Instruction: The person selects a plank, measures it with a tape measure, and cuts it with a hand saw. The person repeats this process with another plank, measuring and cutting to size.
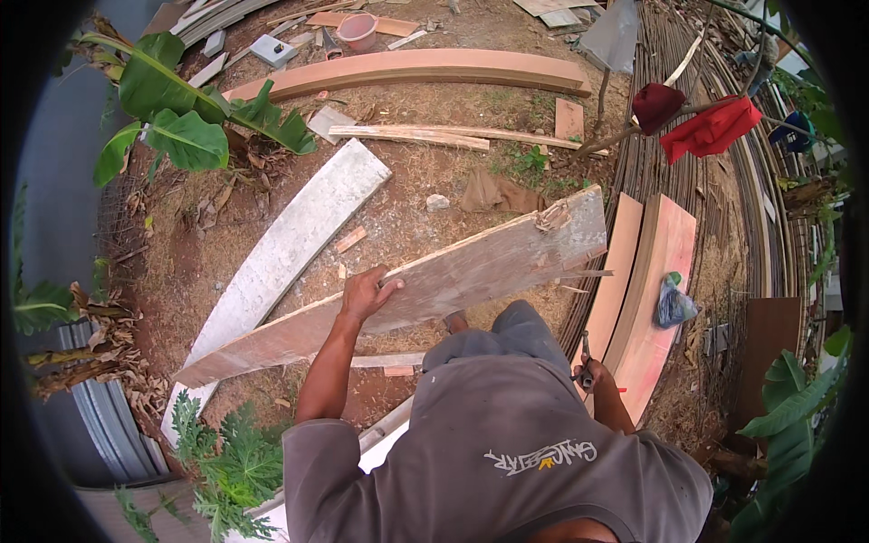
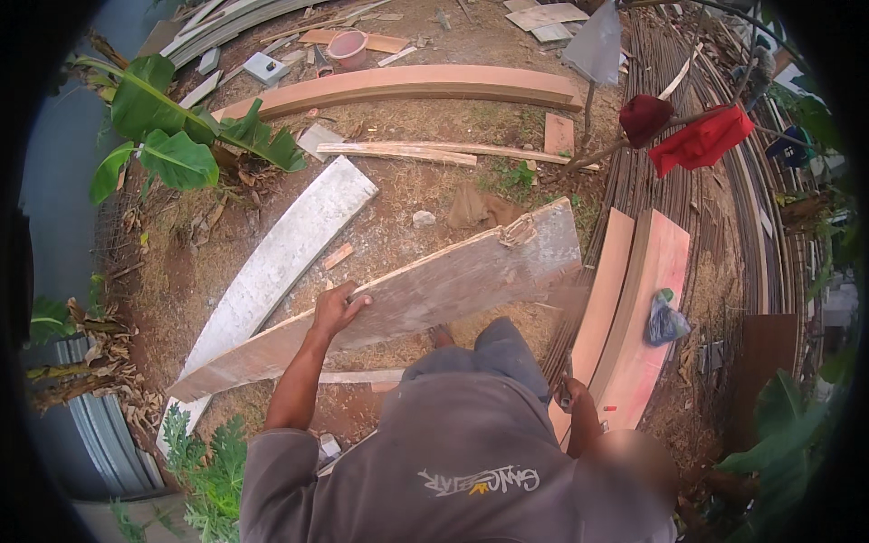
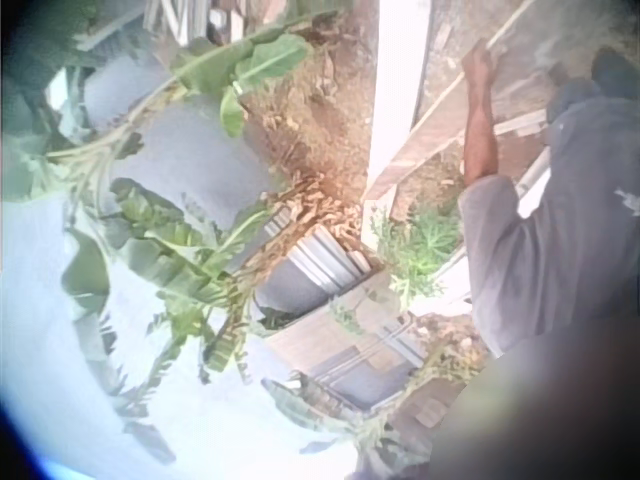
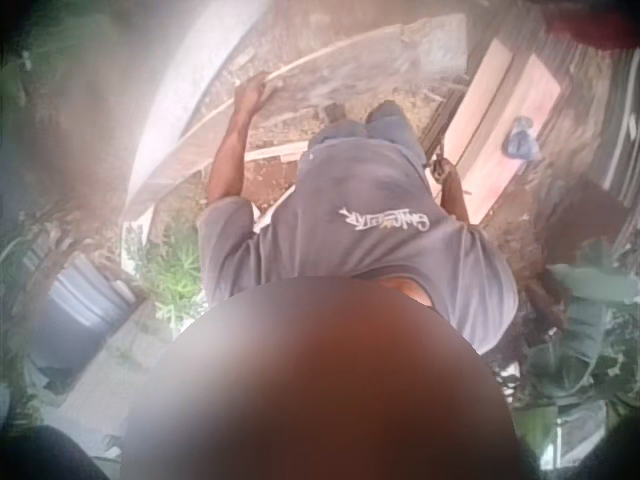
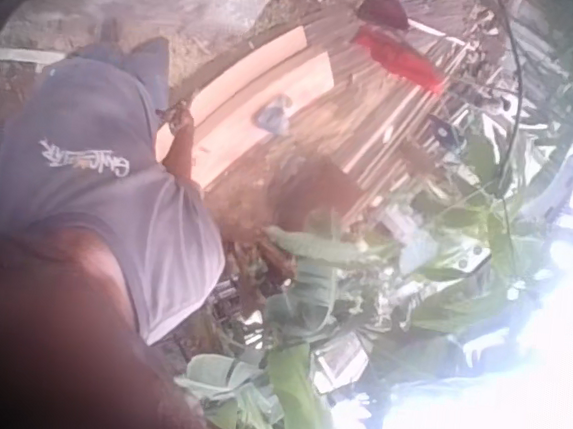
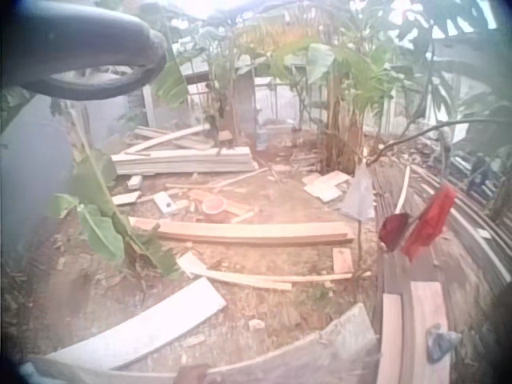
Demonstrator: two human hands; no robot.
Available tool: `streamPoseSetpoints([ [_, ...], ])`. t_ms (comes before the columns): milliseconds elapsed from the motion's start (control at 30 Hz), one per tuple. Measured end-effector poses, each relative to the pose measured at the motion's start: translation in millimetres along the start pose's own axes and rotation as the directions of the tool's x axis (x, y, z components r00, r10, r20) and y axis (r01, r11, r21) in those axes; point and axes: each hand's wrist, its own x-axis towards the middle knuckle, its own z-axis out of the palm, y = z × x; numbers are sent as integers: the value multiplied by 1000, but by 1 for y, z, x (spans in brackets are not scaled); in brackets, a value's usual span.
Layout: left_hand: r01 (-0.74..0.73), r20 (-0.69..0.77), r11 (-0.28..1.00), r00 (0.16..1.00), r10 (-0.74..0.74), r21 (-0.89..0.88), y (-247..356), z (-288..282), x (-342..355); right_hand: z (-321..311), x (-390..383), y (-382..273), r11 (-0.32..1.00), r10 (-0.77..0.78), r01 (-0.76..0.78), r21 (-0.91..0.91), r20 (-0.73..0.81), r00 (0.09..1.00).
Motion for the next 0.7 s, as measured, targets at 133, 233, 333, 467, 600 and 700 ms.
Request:
streamPoseSetpoints([
  [133, 61, 63, 996, 996, -57, -63, 9, -10, 91, -6, -3, 32, 981, 171, -168, 98, -21, 985],
  [233, 92, 103, 992, 991, -83, -86, 22, -14, 152, 8, 1, 20, 982, 118, -113, 150, -20, 993],
  [333, 40, 31, 984, 999, -35, -174, 44, -18, 215, 36, 17, -28, 991, 92, -96, 92, 56, 994],
  [467, 142, 35, 988, 990, -140, -67, 71, -34, 286, 86, 26, -125, 980, 30, -64, 187, 177, 984],
  [600, 200, -10, 978, 980, -201, -66, 101, -73, 348, 151, -17, -257, 982, -189, 171, 83, 333, 924],
  [700, 204, -136, 977, 968, -211, -60, 114, -98, 381, 222, -66, -342, 953, -302, 283, 110, 457, 837],
])
